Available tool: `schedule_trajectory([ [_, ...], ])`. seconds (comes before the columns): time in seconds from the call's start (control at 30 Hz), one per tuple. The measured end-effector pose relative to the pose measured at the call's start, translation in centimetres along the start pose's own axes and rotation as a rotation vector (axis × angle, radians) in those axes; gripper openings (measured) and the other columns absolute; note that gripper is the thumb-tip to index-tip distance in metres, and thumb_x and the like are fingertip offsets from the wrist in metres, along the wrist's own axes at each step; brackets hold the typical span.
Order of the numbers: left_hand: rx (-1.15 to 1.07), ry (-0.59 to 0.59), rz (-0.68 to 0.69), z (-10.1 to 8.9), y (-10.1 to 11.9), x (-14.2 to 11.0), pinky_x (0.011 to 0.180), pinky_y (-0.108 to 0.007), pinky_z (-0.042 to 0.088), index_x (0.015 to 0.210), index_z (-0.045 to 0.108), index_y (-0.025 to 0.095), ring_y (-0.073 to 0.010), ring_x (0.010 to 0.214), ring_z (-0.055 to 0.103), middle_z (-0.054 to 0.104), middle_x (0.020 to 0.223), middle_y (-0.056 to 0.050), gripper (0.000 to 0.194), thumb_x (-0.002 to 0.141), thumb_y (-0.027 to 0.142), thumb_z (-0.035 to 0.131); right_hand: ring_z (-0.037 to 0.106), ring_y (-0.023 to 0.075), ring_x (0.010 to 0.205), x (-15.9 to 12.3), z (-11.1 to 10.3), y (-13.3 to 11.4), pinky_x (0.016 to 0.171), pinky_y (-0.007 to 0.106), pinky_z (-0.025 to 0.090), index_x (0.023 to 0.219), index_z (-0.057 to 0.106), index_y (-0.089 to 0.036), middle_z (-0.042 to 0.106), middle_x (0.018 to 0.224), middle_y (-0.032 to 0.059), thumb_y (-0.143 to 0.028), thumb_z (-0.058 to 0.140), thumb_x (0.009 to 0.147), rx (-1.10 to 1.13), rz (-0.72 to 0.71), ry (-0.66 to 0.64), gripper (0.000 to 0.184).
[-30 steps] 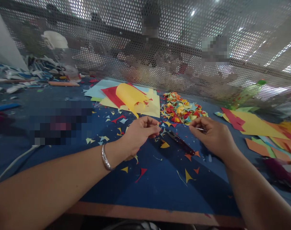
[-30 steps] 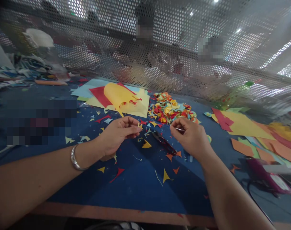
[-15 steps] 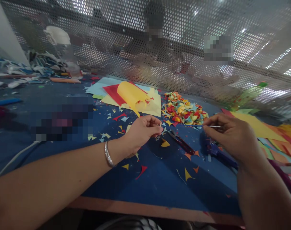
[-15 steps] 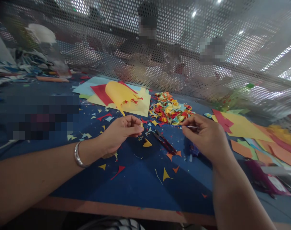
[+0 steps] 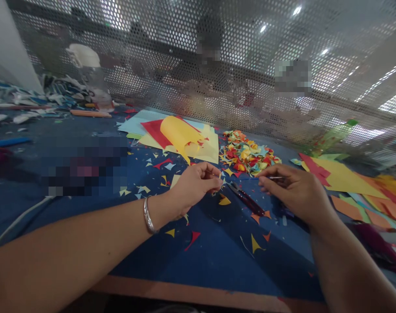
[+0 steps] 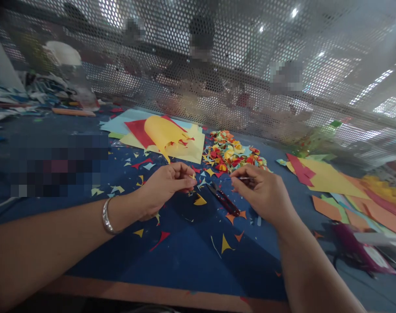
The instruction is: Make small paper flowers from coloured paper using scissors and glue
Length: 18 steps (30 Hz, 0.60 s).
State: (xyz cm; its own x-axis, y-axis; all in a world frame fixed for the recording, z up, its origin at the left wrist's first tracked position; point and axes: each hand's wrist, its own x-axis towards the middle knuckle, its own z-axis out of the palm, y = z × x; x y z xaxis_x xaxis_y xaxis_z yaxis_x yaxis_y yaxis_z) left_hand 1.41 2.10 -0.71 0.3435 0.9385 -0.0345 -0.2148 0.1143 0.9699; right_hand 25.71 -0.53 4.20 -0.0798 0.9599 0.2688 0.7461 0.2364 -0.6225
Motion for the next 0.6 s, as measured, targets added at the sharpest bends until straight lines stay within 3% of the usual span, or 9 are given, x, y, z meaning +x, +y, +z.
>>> schedule_trajectory([
  [0.07, -0.005, 0.003, -0.01, 0.0, 0.1, 0.0, 0.067, -0.029, 0.045, 0.084, 0.057, 0.016, -0.0105, 0.065, 0.056, 0.06, 0.073, 0.0, 0.02, 0.069, 0.017, 0.071, 0.071, 0.0187, 0.066, 0.2, 0.4, 0.5, 0.064, 0.03, 0.058, 0.089, 0.068, -0.022, 0.071, 0.073, 0.0031, -0.047, 0.067, 0.082, 0.057, 0.028, -0.011, 0.027],
  [0.17, -0.04, 0.007, -0.046, 0.1, 0.4, -0.1, 0.068, -0.028, 0.044, 0.083, 0.057, 0.017, -0.0103, 0.066, 0.056, 0.06, 0.073, 0.001, 0.021, 0.068, 0.016, 0.071, 0.07, 0.0175, 0.066, 0.2, 0.5, 0.4, 0.067, 0.031, 0.06, 0.088, 0.069, -0.02, 0.072, 0.074, 0.0037, -0.045, 0.07, 0.081, 0.152, 0.028, 0.084, 0.026],
  [0.3, -0.14, 0.037, -0.162, 0.3, 0.9, -0.4, 0.071, -0.027, 0.045, 0.08, 0.055, 0.017, -0.0098, 0.067, 0.057, 0.06, 0.072, 0.001, 0.022, 0.069, 0.015, 0.073, 0.068, 0.0141, 0.06, -0.3, 0.3, -0.9, 0.057, 0.026, 0.058, 0.082, 0.07, -0.02, 0.071, 0.073, 0.0022, -0.036, 0.074, 0.08, 0.5, 0.016, 0.206, 0.016],
  [0.43, -0.232, 0.037, -0.237, 0.5, 1.3, -0.7, 0.07, -0.025, 0.045, 0.077, 0.055, 0.016, -0.0092, 0.067, 0.059, 0.06, 0.073, 0.001, 0.022, 0.069, 0.013, 0.075, 0.065, 0.0119, 0.053, -0.7, 0.7, -2.1, 0.05, 0.022, 0.054, 0.079, 0.068, -0.021, 0.068, 0.065, -0.0003, -0.03, 0.075, 0.078, 0.741, 0.117, 0.138, 0.011],
  [0.6, -0.318, 0.025, -0.286, 0.8, 1.5, -1.1, 0.067, -0.024, 0.045, 0.075, 0.059, 0.015, -0.0081, 0.063, 0.059, 0.062, 0.07, 0.001, 0.018, 0.07, 0.01, 0.076, 0.065, 0.0118, 0.054, -0.3, 1.6, -2.1, 0.05, 0.02, 0.054, 0.078, 0.069, -0.019, 0.069, 0.066, 0.0016, -0.029, 0.077, 0.076, 0.769, 0.173, 0.105, 0.013],
])
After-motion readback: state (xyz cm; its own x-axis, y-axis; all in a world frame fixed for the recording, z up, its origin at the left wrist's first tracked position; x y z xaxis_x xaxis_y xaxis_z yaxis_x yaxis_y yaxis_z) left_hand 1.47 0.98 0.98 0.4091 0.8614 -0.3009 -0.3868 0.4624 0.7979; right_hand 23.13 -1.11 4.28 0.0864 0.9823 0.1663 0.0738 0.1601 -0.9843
